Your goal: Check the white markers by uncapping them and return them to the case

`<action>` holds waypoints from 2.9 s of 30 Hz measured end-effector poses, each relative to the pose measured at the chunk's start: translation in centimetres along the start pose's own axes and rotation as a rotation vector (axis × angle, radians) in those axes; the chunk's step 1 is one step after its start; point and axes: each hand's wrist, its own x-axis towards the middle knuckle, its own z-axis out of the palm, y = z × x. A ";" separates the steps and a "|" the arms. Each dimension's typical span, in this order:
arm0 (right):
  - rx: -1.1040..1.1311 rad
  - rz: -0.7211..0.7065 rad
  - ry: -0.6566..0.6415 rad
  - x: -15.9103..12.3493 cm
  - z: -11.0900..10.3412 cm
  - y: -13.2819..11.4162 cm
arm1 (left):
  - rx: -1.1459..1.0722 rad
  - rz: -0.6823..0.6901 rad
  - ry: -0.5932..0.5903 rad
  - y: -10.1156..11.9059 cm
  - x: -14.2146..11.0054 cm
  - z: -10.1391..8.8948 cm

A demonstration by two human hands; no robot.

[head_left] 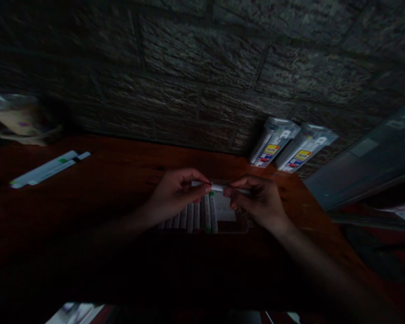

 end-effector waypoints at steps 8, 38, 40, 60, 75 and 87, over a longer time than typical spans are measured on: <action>-0.254 -0.226 0.007 -0.7 0.7 0.1 | 0.048 0.079 -0.025 -0.6 -0.5 0.5; -0.033 0.008 0.050 -0.2 0.3 -0.8 | -0.007 0.130 0.053 0.6 -0.5 0.4; -0.013 0.030 0.059 -0.2 0.1 -0.8 | -0.033 0.121 0.076 0.7 -0.3 0.3; 0.195 0.062 0.093 -0.1 -0.7 0.1 | -0.506 0.022 0.153 -0.8 0.6 -0.4; 0.381 0.197 0.181 1.0 -1.3 -0.3 | -0.616 0.061 -0.005 0.0 0.2 -0.4; 0.519 0.270 0.201 1.4 -1.3 0.2 | -0.428 0.092 0.019 0.4 -0.5 -0.1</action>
